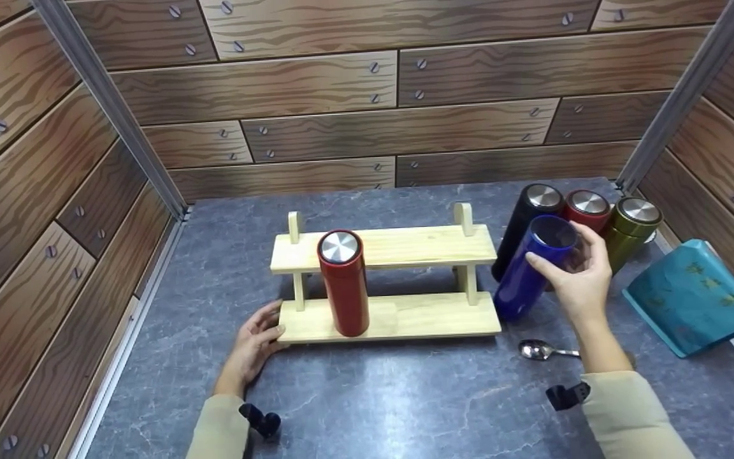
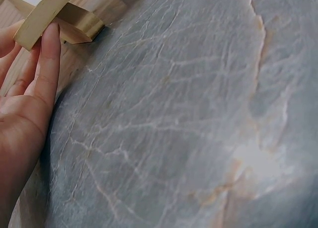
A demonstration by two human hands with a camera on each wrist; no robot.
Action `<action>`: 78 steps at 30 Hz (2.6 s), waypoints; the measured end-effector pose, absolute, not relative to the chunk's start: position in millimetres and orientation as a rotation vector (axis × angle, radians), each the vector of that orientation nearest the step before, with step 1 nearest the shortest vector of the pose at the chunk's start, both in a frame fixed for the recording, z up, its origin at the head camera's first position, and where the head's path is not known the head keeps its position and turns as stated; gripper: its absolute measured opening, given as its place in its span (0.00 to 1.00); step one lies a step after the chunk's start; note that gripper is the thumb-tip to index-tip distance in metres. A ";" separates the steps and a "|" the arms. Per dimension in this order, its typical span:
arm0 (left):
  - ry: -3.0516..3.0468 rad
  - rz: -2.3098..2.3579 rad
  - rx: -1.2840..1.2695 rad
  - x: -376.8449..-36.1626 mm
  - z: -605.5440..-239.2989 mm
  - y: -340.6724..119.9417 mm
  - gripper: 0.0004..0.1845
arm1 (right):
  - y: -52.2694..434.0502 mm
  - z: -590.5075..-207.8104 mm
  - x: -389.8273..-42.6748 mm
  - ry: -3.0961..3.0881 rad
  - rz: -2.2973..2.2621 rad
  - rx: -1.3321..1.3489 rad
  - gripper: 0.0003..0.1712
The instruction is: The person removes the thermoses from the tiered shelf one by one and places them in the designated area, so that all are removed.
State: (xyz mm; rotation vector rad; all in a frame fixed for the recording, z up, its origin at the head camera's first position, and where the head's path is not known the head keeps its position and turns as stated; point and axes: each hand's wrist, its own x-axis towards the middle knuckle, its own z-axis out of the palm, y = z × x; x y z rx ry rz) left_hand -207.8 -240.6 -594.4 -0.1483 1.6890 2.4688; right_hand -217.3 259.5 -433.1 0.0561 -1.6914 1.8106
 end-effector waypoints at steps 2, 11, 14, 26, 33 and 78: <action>1.696 2.463 -0.155 -208.0 -594.1 -240.4 0.32 | 259.3 -434.6 -218.2 -1.686 1.816 0.047 0.39; 1.689 2.469 -0.175 -207.8 -593.8 -239.1 0.32 | 262.7 -445.2 -225.3 -1.712 1.794 0.010 0.40; 1.692 2.470 -0.173 -207.6 -593.4 -239.7 0.32 | 262.6 -447.4 -226.5 -1.701 1.813 -0.003 0.40; 1.680 2.476 -0.166 -207.5 -594.6 -238.9 0.32 | 265.2 -451.6 -228.7 -1.722 1.825 -0.028 0.40; 1.671 2.491 -0.183 -207.2 -594.1 -239.3 0.31 | 274.4 -462.7 -233.3 -1.737 1.850 -0.018 0.41; 1.675 2.496 -0.183 -206.1 -595.0 -238.4 0.31 | 281.7 -499.4 -191.3 -1.446 2.026 0.270 0.34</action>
